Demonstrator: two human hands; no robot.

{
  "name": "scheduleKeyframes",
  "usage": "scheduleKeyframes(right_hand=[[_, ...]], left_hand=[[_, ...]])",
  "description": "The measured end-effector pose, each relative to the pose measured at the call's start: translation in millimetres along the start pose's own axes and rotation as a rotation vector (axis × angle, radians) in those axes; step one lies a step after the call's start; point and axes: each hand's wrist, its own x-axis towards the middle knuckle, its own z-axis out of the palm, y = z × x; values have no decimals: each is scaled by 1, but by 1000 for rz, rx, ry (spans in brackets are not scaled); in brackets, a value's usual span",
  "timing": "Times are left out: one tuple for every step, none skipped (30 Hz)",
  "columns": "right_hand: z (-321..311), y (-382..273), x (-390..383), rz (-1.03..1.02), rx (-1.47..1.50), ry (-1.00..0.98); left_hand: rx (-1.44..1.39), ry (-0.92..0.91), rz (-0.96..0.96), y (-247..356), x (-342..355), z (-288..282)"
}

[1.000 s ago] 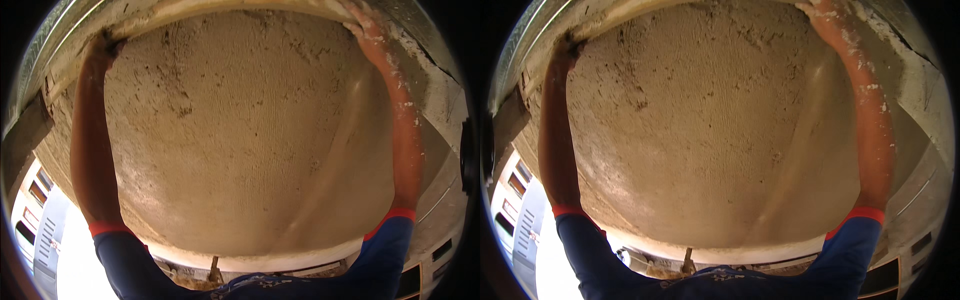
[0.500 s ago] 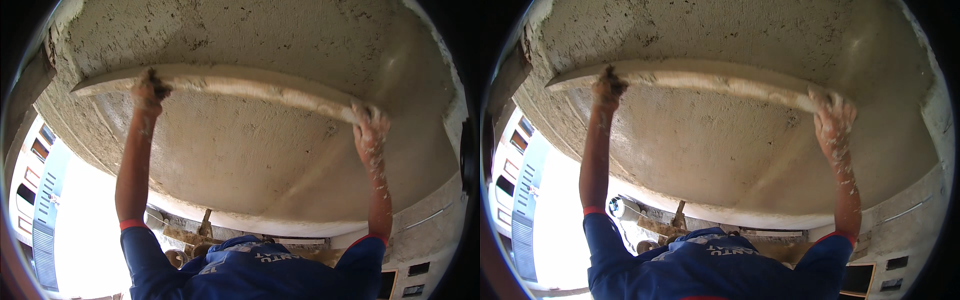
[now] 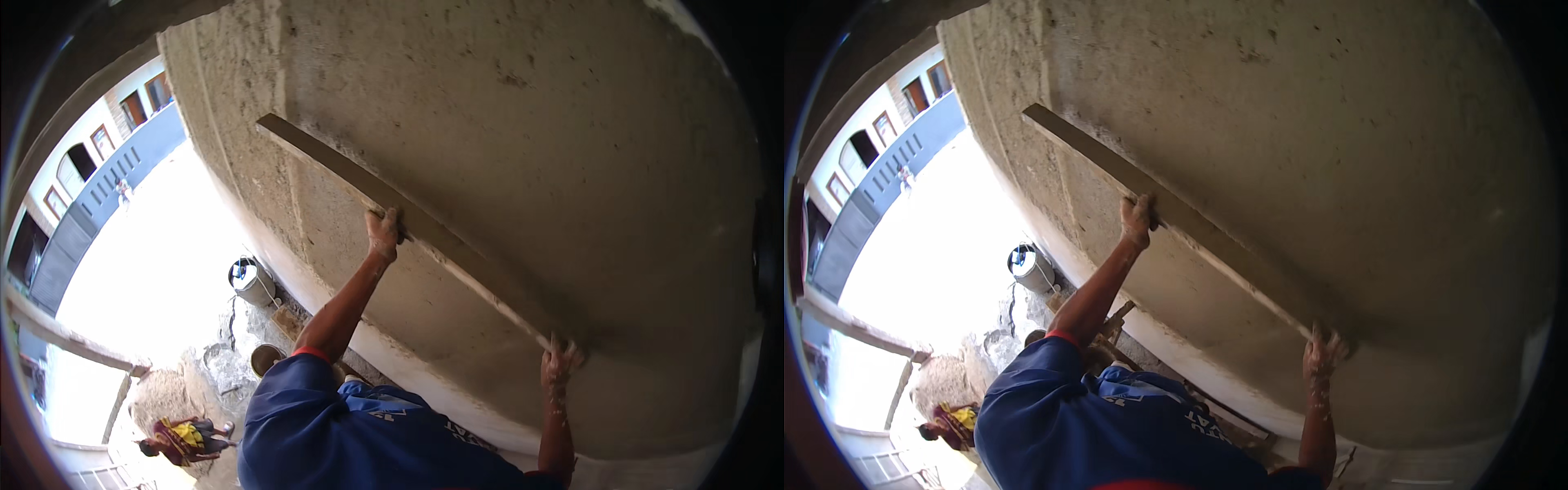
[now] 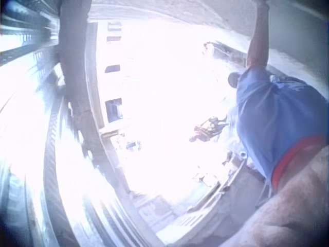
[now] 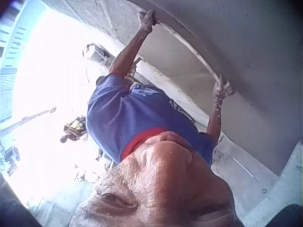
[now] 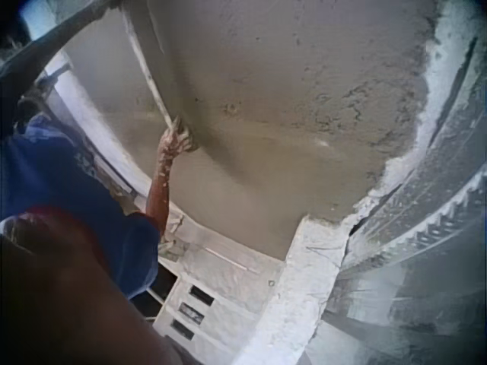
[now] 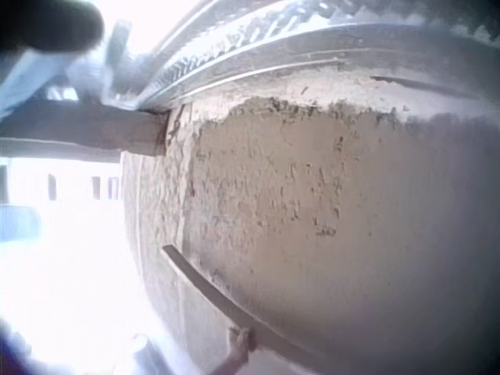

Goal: The person uses a wooden board and a trowel to apply and smooth cement plaster onto a vertical wall, taking fresh cement from a bucket on a temporary wooden scaffold.

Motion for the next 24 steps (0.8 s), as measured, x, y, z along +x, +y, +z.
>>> scheduleKeyframes(right_hand=[[2, 6, -15, -15, 6, -57], [-1, 7, -26, -29, 13, -118], [-11, 1, -35, -56, 14, -129], [-23, -3, -42, -76, 13, -146], [-31, 0, -47, -114, 11, -145], [-38, 7, -55, -132, -16, -237], [-46, 16, -59, -147, -45, -329], [-54, 25, -55, -175, -49, -334], [-61, 34, -51, -223, -4, -334], [-69, 44, -47, -267, 43, -335], [-81, 56, -44, -274, 32, -338], [-92, 66, -38, -374, -31, -311], [-103, 74, -31, -472, -93, -283], [-117, 79, -23, -483, -95, -287], [-131, 79, -10, -621, -78, -229], [-147, 78, 3, -757, -65, -172], [-162, 72, 16, -768, -64, -174], [-178, 62, 29, -755, -109, -274], [-193, 59, 39, -746, -158, -383], [-203, 59, 47, -761, -161, -391], [-212, 58, 53, -805, -222, -344], [-224, 56, 60, -838, -303, -295], [-227, 52, 66, -883, -286, -300], [-229, 48, 73, -918, -257, -308]], left_hand=[[-14, -4, -17, -14, -10, -11], [-23, -7, -34, -26, -19, -26], [-39, 45, -22, -38, -34, -41], [-21, 64, -96, -48, -49, -52], [-8, 71, -174, -56, -58, -60], [-18, 108, -184, -64, -72, -68], [-35, 125, -191, -73, -86, -75], [-54, 135, -188, -79, -95, -77], [-24, 187, -225, -93, -105, -84], [-30, 209, -230, -104, -122, -90], [-38, 256, -343, -112, -140, -92], [-42, 305, -452, -120, -157, -95], [-48, 310, -455, -133, -172, -99], [-117, 374, -521, -150, -190, -106], [-186, 438, -585, -164, -206, -110], [-192, 445, -590, -178, -222, -110], [-293, 498, -609, -191, -236, -111], [-395, 552, -627, -200, -248, -113], [-257, 493, -694, -206, -264, -123], [-265, 508, -702, -206, -274, -120], [-330, 577, -715, -207, -283, -118], [-406, 628, -738, -213, -288, -111], [-409, 727, -756, -220, -298, -130], [-405, 773, -746, -228, -312, -149]])
